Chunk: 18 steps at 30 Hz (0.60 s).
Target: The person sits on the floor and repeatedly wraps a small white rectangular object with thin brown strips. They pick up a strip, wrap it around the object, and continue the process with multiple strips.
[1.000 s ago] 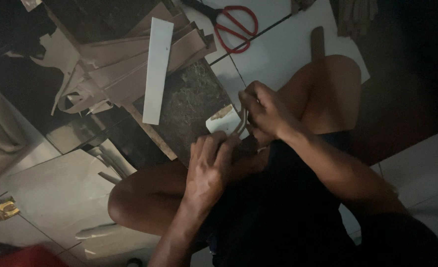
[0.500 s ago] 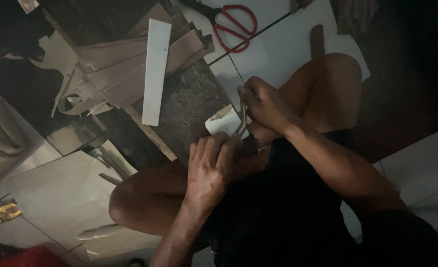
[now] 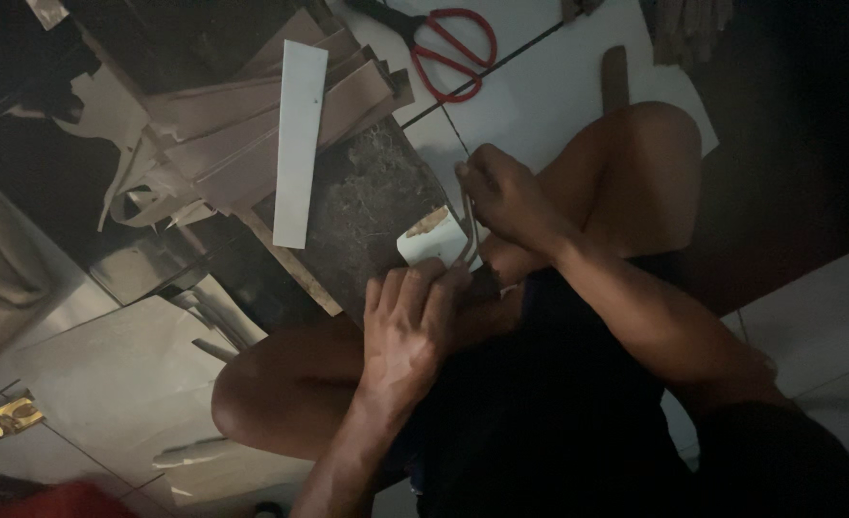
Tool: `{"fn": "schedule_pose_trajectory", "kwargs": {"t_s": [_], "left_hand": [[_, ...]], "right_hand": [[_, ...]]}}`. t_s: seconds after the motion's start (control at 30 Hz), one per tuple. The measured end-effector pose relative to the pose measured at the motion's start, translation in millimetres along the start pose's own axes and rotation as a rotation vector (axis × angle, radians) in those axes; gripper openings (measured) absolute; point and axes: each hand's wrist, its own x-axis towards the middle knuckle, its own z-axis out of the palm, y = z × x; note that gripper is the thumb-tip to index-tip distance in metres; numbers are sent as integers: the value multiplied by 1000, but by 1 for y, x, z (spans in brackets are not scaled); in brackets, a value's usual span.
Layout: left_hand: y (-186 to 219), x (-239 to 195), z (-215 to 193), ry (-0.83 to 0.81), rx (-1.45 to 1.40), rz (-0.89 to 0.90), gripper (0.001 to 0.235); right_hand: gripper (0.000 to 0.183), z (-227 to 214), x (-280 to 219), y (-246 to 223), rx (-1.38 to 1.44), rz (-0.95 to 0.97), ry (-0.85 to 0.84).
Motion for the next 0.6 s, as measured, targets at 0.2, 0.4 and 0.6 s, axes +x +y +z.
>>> {"fn": "schedule_pose_trajectory", "kwargs": {"t_s": [0.2,0.4,0.6], "left_hand": [[-1,-2,1,3,9,8,33],[-1,1,2,-8,62,22,30],[-1,4,-1,2,71,44,32]], "right_hand": [[34,3,7,1,-40,-19,25],[36,7,18,8,-120,114,-1],[37,13,27,22,-111,69,43]]}}
